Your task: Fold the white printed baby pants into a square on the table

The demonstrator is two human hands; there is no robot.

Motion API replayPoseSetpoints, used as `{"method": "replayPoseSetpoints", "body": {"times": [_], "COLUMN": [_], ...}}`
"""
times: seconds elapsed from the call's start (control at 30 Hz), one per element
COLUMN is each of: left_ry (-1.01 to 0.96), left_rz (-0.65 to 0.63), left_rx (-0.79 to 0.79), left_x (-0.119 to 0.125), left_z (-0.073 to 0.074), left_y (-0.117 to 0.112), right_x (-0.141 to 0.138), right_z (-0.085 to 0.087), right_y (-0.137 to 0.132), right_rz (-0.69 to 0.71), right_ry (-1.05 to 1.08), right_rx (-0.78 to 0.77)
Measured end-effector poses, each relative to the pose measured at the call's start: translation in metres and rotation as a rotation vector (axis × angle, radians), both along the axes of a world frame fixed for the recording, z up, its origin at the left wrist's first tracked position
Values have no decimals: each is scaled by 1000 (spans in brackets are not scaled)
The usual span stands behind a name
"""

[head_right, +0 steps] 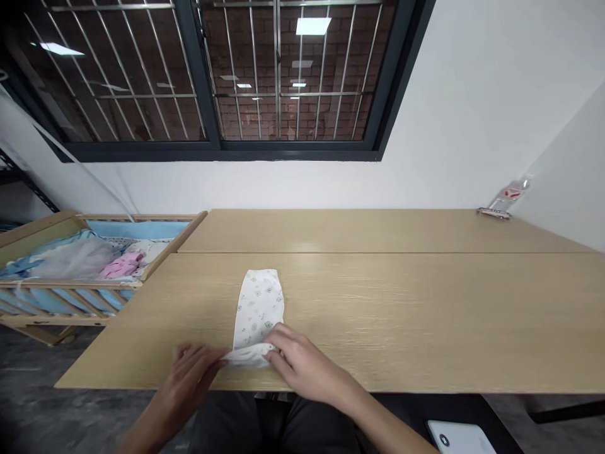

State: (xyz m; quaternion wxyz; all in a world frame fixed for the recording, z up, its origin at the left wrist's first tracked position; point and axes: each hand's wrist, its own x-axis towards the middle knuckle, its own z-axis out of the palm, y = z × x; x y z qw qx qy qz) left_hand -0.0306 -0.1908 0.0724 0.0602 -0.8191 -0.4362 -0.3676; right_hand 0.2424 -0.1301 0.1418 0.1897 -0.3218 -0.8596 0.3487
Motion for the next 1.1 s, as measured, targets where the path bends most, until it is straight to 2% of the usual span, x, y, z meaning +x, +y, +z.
{"method": "replayPoseSetpoints", "body": {"times": [0.13, 0.27, 0.33, 0.4, 0.5, 0.63, 0.7, 0.77, 0.87, 0.93, 1.0, 1.1], "left_ry": [-12, 13, 31, 52, 92, 160, 189, 210, 234, 245, 231, 231], "left_rz": [119, 223, 269, 310, 378, 444, 461, 469, 442, 378, 350, 418], "left_rx": [-79, -332, -427, -460, -488, -524, -526, -508, -448, -343, -224, -155], "left_x": [4, 13, 18, 22, 26, 32, 35, 38, 46, 56, 68, 87], "left_z": [23, 51, 57, 56, 44, 29, 29, 31, 26, 11, -10, -43], "left_y": [56, 120, 147, 169, 193, 210, 210, 199, 159, 119, 80, 40], "right_x": [-6, -15, -20, -27, -38, -49, -51, -50, -44, -42, -43, -54], "right_z": [-3, -18, -29, -42, -60, -81, -89, -94, -94, -88, -76, -56], "right_y": [42, 100, 129, 155, 184, 203, 206, 206, 202, 194, 180, 150], "right_rz": [-120, -258, -298, -322, -371, -433, -443, -446, -470, -469, -389, -100], "right_ry": [101, 211, 261, 284, 271, 167, 119, 100, 120, 139, 133, 67], "right_rx": [5, 61, 68, 49, 28, 26, 28, 41, 114, 183, 242, 304]}}
